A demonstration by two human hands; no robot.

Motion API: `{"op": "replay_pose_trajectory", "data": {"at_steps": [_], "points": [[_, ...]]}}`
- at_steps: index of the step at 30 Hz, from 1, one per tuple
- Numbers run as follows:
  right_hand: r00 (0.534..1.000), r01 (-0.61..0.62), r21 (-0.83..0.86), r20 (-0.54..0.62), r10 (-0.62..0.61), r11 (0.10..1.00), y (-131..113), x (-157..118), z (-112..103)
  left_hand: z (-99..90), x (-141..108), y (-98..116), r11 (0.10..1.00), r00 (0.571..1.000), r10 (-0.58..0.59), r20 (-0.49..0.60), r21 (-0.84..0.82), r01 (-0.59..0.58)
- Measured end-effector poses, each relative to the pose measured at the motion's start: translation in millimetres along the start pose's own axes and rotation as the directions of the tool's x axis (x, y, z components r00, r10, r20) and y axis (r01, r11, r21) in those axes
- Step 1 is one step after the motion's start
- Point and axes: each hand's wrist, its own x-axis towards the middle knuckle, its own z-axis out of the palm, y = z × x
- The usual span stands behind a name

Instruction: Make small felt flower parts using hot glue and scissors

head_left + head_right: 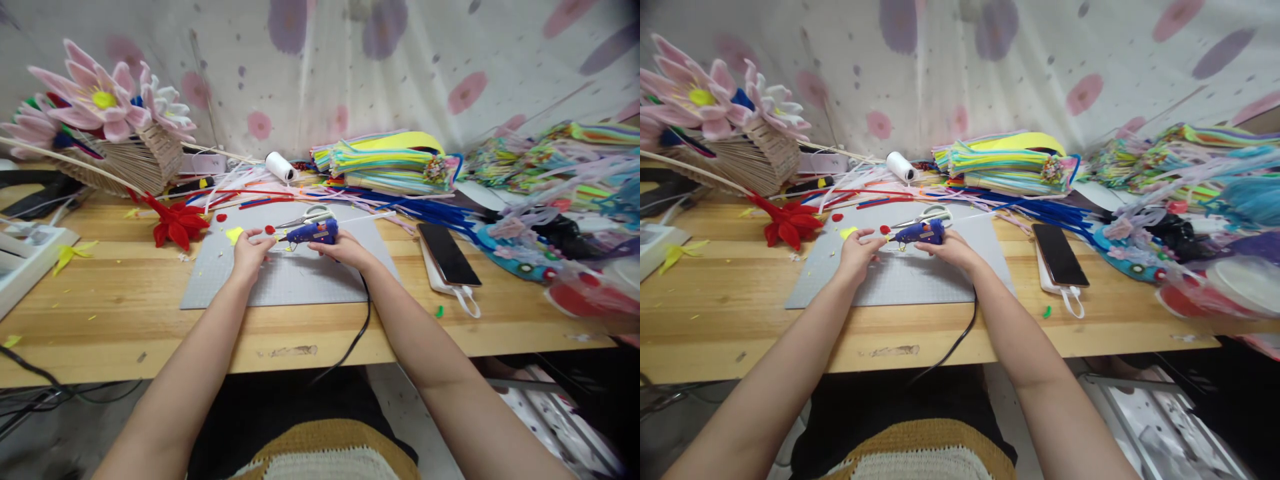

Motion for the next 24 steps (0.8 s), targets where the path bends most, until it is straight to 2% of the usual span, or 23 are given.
{"op": "replay_pose_trajectory", "data": {"at_steps": [24], "points": [[1.0, 0.0, -0.007, -0.007, 0.0, 1.0, 1.0, 0.4, -0.8, 0.2, -0.4, 1.1, 1.0, 1.0, -0.014, -0.003, 0.002, 0.014]]}}
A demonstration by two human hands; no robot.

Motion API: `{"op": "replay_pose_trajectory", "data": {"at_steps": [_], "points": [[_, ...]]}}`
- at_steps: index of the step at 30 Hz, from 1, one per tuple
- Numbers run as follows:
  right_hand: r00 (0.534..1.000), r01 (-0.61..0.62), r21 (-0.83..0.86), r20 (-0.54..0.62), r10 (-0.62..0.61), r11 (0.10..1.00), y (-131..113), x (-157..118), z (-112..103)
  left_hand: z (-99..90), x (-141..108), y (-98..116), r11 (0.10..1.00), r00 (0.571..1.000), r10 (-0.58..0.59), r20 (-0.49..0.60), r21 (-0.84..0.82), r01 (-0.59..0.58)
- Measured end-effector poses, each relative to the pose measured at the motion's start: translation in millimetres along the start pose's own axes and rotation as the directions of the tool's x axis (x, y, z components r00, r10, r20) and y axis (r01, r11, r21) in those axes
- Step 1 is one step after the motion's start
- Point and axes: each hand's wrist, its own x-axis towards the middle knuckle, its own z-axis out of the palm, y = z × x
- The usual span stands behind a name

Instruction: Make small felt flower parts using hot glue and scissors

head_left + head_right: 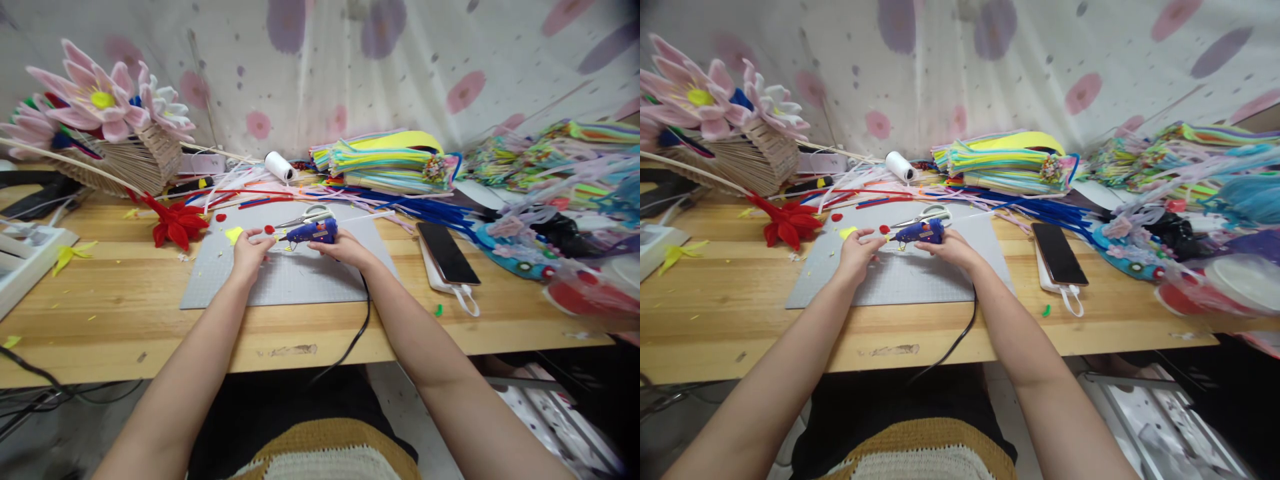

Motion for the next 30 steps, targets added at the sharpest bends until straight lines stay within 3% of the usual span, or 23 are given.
{"op": "replay_pose_trajectory", "data": {"at_steps": [25, 30], "points": [[1.0, -0.011, 0.03, -0.026, 0.012, 0.999, -2.7, 0.3, 0.0, 0.3, -3.9, 3.1, 1.0, 0.998, 0.01, 0.064, 0.026, -0.012], [0.997, -0.021, 0.048, -0.073, 0.025, 0.999, -2.9, -0.3, -2.2, 0.1, -5.2, 3.8, 0.999, 0.998, 0.022, 0.06, 0.045, -0.025]]}}
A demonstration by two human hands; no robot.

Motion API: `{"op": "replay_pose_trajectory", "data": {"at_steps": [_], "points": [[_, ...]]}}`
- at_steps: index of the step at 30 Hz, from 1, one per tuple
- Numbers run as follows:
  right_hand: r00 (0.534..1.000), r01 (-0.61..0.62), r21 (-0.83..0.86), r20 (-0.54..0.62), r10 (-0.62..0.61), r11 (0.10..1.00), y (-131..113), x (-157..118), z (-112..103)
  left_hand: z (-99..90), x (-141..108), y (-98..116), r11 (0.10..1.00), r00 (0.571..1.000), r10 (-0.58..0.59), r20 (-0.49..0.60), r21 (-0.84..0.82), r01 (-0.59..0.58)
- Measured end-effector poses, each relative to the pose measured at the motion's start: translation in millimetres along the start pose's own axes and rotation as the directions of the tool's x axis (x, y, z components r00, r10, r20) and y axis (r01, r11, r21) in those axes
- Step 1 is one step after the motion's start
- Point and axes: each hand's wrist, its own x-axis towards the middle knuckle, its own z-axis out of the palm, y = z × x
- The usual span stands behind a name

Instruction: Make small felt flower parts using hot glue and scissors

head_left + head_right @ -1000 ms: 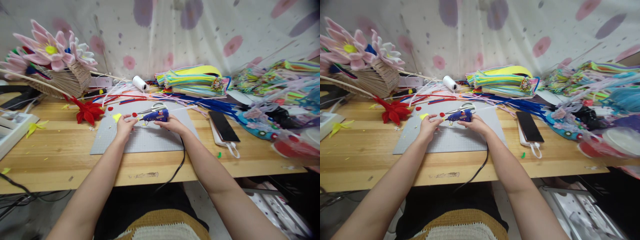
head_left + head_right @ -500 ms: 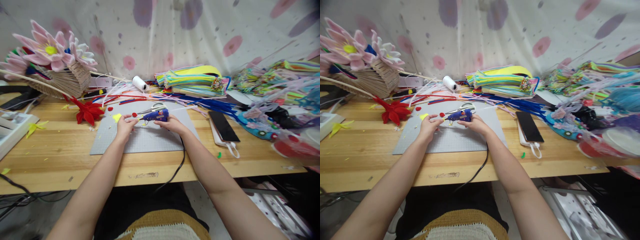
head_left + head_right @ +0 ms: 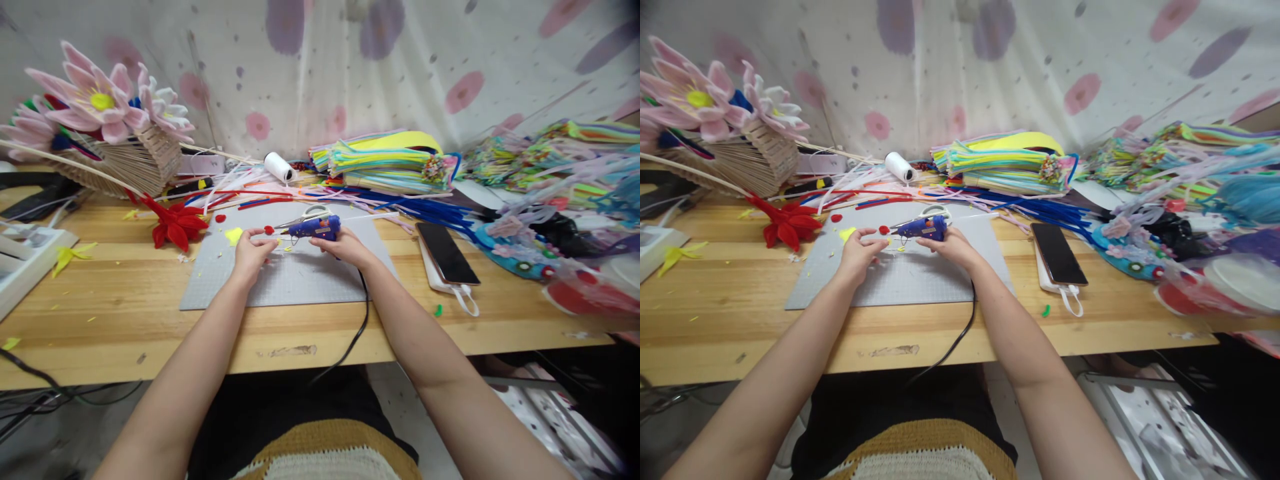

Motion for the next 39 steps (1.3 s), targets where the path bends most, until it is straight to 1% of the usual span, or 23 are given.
{"op": "replay_pose_trajectory", "data": {"at_steps": [6, 12, 22, 25, 27, 28, 30, 32, 33, 34, 35, 37, 39], "points": [[0.997, -0.023, 0.002, -0.08, 0.023, 1.0, 5, 1, -5, 0.4, 0, 1, 1.0, 1.0, -0.007, 0.006, 0.017, 0.007], [0.99, -0.039, 0.004, -0.133, 0.039, 0.999, 11, 4, -11, 0.5, -1, 2, 1.0, 1.0, -0.006, 0.021, 0.01, 0.006], [0.965, -0.053, 0.033, -0.256, 0.06, 0.998, 11, 2, -21, 0.3, -3, 3, 1.0, 0.999, -0.001, 0.051, -0.023, 0.003], [0.938, -0.056, 0.056, -0.339, 0.072, 0.997, 15, 5, -25, 0.4, -3, 3, 0.999, 0.998, 0.007, 0.055, -0.036, -0.005], [0.898, -0.047, 0.086, -0.434, 0.08, 0.995, 20, 8, -31, 0.5, -3, 2, 0.999, 0.999, 0.006, 0.047, -0.043, -0.004], [0.869, -0.043, 0.103, -0.486, 0.088, 0.994, 24, 10, -35, 0.6, -3, 2, 0.999, 0.999, 0.006, 0.042, -0.047, -0.004], [0.797, -0.059, 0.126, -0.591, 0.122, 0.99, 34, 13, -45, 0.7, -2, 2, 0.998, 0.999, 0.007, 0.032, -0.055, -0.005], [0.73, -0.117, 0.118, -0.663, 0.166, 0.986, 46, 15, -53, 0.8, -2, 2, 0.998, 1.0, 0.007, 0.022, -0.061, -0.006], [0.708, -0.158, 0.1, -0.682, 0.183, 0.982, 52, 17, -55, 0.9, -2, 2, 0.998, 1.0, 0.008, 0.018, -0.063, -0.007], [0.697, -0.204, 0.07, -0.69, 0.195, 0.977, 58, 18, -57, 1.0, -2, 1, 0.998, 1.0, 0.01, 0.015, -0.065, -0.009], [0.697, -0.247, 0.03, -0.689, 0.199, 0.968, 63, 19, -58, 1.1, -2, 1, 0.998, 1.0, 0.013, 0.013, -0.068, -0.012], [0.724, -0.326, -0.071, -0.66, 0.201, 0.943, 69, 22, -55, 1.2, -1, 0, 0.997, 1.0, 0.021, 0.013, -0.076, -0.02], [0.762, -0.375, -0.17, -0.617, 0.198, 0.912, 68, 23, -51, 1.0, -1, -1, 0.996, 0.999, 0.031, 0.018, -0.087, -0.03]]}}
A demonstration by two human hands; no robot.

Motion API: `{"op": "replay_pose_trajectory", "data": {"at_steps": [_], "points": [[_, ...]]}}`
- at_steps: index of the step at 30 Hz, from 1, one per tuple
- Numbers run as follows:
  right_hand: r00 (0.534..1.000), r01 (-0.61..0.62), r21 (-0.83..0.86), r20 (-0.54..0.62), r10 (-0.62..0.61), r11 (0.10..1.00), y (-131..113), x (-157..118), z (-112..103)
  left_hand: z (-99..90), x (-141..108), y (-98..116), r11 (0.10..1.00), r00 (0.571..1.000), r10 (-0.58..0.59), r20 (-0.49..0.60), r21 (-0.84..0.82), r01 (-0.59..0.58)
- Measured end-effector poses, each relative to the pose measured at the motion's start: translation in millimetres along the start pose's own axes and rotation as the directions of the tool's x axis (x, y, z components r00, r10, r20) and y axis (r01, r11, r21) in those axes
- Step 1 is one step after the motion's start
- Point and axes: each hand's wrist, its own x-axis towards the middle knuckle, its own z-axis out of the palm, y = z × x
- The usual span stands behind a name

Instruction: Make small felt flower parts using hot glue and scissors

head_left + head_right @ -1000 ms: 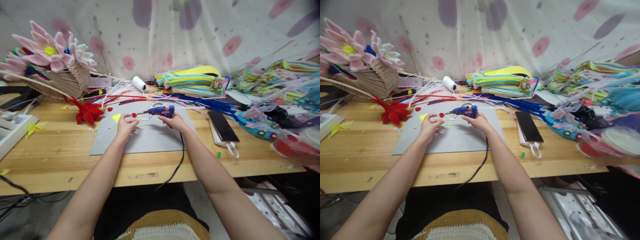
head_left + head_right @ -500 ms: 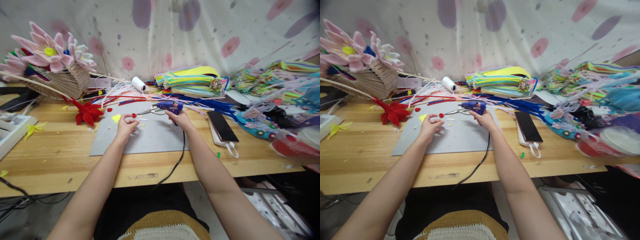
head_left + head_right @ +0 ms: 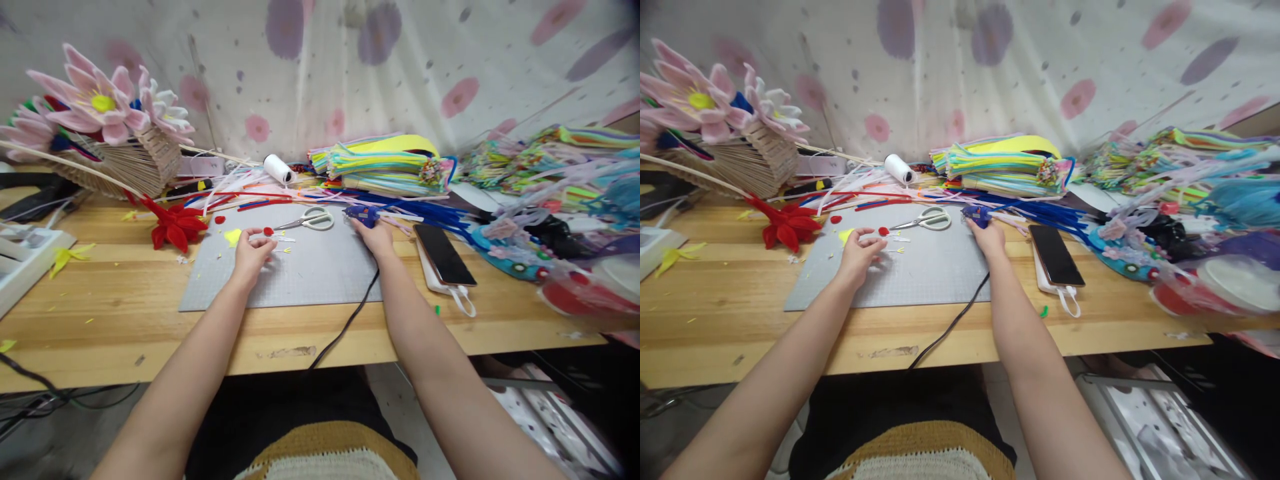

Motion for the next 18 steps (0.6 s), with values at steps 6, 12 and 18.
{"op": "replay_pose_trajectory", "data": {"at_steps": [6, 12, 18], "points": [[0.993, 0.088, -0.35, 0.1, -0.056, 0.933, -16, -8, -30, -0.8, 1, -1, 0.997, 0.999, 0.036, -0.006, -0.069, -0.036], [0.879, 0.279, -0.274, 0.459, -0.13, 0.92, -35, -25, -61, 0.7, 4, -3, 0.989, 1.0, 0.03, 0.001, -0.146, -0.03], [0.705, 0.297, 0.457, 0.487, -0.515, 0.838, -79, -63, 6, 0.4, 5, -6, 0.986, 0.998, 0.017, 0.059, -0.168, -0.007]]}}
